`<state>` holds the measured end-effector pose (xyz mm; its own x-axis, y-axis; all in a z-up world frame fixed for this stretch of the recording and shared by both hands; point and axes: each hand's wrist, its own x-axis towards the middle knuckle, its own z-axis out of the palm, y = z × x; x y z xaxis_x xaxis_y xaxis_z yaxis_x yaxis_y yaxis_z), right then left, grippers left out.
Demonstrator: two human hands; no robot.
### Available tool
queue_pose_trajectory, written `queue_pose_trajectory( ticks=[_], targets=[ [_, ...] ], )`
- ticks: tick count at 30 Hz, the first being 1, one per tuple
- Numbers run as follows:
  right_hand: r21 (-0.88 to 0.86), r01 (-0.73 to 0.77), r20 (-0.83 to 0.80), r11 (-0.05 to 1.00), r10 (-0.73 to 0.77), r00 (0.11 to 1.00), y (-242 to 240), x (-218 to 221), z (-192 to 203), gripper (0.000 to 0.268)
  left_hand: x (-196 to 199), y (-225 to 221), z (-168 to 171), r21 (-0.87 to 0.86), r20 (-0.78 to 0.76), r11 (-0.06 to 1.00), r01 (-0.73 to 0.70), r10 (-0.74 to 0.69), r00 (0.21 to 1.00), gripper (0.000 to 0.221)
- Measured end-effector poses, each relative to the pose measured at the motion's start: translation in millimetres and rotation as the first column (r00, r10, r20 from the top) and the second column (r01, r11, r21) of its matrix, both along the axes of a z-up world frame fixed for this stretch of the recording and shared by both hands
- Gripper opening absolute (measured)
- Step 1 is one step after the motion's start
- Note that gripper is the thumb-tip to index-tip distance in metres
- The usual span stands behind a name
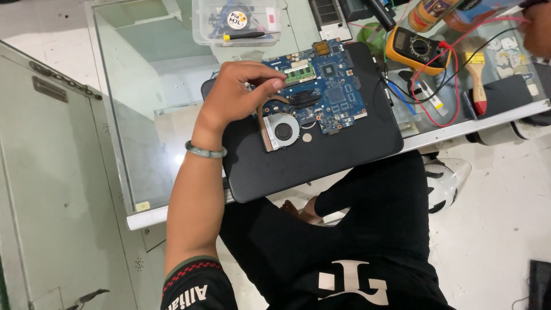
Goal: Testing electronic components with a multimeter and securing parts with a screwdriver on a laptop motherboard.
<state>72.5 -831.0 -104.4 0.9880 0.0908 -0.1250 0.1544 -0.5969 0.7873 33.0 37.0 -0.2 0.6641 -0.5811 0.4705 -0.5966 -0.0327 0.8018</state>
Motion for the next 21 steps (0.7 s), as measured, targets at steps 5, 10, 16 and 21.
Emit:
queue_pose_trajectory(
  ticks=[5,10,16,21],
  targets=[
    [0.289,0.155,0.078,0.945,-0.184,0.980,149.0,-16.6,4.0,0.052,6.8,2.1,-10.9,0.179,0.208,0.980,-0.087,0.048,0.977,0.021],
    [-0.096,0.105,0.413,0.990,-0.056,0.909,216.6,-25.1,22.6,0.045,9.1,4.1,-10.3,0.241,0.283,0.960,-0.144,0.072,0.956,0.024],
    [0.769,-0.106,-0.084,0.630,0.264,0.961,528.4,-121.8,166.1,0.037,10.6,3.7,-11.7,0.174,0.315,0.982,-0.076,0.018,0.949,0.030],
    [0.848,-0.472,0.253,0.242,0.597,0.761,584.3,-141.2,91.6,0.024,12.6,2.9,-16.6,0.128,0.239,0.988,-0.085,0.052,0.970,0.023]
  ],
)
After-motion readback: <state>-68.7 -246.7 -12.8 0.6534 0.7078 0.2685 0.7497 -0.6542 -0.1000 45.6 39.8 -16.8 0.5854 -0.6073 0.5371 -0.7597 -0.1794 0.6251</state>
